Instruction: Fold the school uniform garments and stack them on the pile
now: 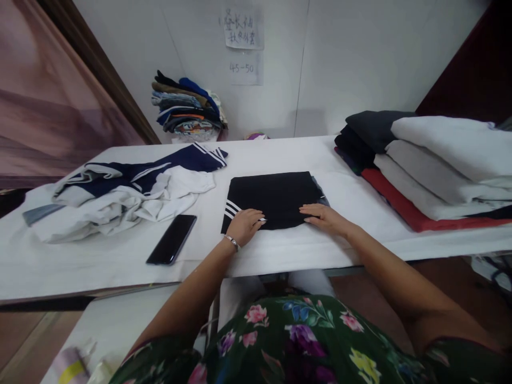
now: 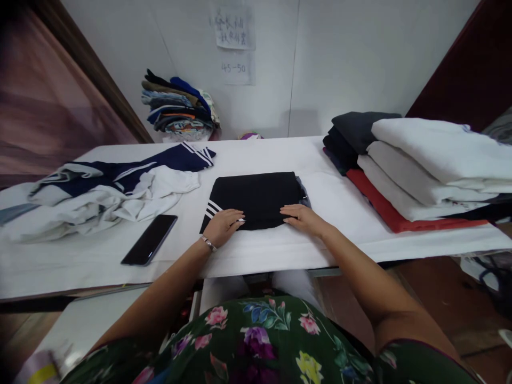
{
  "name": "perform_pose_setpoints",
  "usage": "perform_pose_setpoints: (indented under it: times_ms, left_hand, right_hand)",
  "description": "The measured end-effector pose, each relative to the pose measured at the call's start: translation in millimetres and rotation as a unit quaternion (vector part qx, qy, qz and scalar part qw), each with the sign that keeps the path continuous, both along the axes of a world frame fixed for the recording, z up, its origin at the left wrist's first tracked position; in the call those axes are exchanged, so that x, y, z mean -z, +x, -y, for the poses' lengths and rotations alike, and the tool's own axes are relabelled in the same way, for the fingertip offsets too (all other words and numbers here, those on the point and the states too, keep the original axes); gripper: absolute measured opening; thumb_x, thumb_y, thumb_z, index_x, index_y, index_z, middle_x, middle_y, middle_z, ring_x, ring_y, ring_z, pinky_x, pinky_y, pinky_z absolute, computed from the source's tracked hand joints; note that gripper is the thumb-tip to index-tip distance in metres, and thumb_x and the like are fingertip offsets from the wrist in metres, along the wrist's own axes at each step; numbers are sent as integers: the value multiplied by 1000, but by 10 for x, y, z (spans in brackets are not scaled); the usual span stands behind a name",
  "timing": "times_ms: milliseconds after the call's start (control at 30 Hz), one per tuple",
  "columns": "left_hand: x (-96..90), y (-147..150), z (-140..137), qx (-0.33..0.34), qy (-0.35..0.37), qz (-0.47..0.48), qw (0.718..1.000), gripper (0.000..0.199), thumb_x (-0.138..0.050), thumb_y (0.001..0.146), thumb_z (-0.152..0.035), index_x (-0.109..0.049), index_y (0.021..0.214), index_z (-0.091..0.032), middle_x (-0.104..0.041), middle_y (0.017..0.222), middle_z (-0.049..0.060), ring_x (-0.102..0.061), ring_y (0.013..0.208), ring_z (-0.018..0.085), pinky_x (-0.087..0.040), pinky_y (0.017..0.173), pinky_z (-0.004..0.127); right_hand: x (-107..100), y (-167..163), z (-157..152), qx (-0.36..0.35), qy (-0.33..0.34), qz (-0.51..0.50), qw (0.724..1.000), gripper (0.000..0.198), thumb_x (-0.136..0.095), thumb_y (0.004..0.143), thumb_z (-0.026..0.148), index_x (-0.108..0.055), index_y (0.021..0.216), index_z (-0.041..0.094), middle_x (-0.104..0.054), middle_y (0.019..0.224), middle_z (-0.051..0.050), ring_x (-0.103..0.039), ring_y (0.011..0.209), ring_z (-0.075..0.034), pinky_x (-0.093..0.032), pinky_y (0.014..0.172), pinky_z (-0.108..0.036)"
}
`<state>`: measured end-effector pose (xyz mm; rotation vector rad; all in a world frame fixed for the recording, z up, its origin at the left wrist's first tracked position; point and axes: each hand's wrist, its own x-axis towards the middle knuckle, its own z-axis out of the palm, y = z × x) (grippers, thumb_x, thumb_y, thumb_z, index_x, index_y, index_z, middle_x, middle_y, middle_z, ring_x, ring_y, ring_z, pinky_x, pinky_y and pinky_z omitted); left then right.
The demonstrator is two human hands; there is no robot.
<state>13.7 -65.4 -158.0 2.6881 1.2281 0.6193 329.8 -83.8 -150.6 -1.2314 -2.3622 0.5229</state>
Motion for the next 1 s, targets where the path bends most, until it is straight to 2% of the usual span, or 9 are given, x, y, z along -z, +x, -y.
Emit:
perform_pose_setpoints:
  times_ms: [167,300,367,433,500,633,800,867,1000]
  left_hand:
    - [-37,35,44,-12,6,-7,1000,28,-55,88,-27,-64,113,-20,-66,118,6,-56,113,21,-42,98,39]
    - [-66,55,99,-12,-25,15,1000,47,-63,81,-44,-59,121,-20,-63,123,6,-53,117,22,-40,101,40]
    - [-71,64,100,-27,-25,26,999,46,-61,82,-48,-61,118,-19,-63,122,7,-54,116,23,-40,100,41]
    - [-71,74,78,-39,-8,23,999,36,-58,85,-42,-64,113,-19,-65,120,7,-55,115,23,-41,100,41]
    - [-71,82,46,-52,13,10,999,27,-56,86,-30,-66,109,-20,-66,118,6,-55,114,23,-41,99,42]
    - [-74,79,8,-63,24,-12,998,29,-56,81,-15,-67,108,-21,-66,117,6,-55,114,24,-41,98,43]
    - [-55,57,44,-52,2,-14,999,35,-64,80,-37,-65,111,-20,-65,119,7,-53,116,25,-40,99,43]
    - [-50,59,58,-49,2,-30,998,41,-66,79,-42,-64,113,-20,-63,122,7,-52,118,26,-39,99,44]
    - [-64,81,61,-48,13,-61,997,34,-63,81,-33,-64,114,-21,-61,125,7,-51,118,26,-40,97,44]
  right_hand:
    - [25,-58,-14,84,-18,-74,994,33,-48,87,23,-66,115,24,-66,118,-3,-59,112,-20,-44,103,-40]
    - [12,-96,-34,114,-35,-105,987,31,-50,85,24,-69,110,26,-68,114,0,-62,107,-20,-47,100,-40]
    - [-25,-99,-47,116,-32,-107,987,30,-50,85,25,-69,108,26,-69,112,0,-63,106,-20,-48,98,-40]
    - [-74,-97,-61,118,-18,-103,987,30,-50,84,26,-70,107,26,-69,111,1,-63,105,-20,-48,98,-39]
    - [-114,-96,-71,118,2,-90,989,32,-48,85,27,-69,109,27,-69,112,1,-63,106,-20,-48,98,-39]
    - [-99,-85,-60,105,34,-14,994,33,-48,87,29,-66,115,29,-67,115,1,-61,109,-21,-47,99,-42]
    - [60,-49,-17,7,78,55,995,35,-59,81,27,-66,116,22,-62,125,-7,-54,118,-24,-44,102,-43]
    - [99,-52,-6,15,91,75,993,38,-59,78,20,-66,115,21,-61,126,-8,-53,120,-24,-43,102,-43]
    - [69,-102,0,58,83,112,989,42,-54,75,11,-67,113,22,-63,123,-5,-56,116,-23,-45,100,-41]
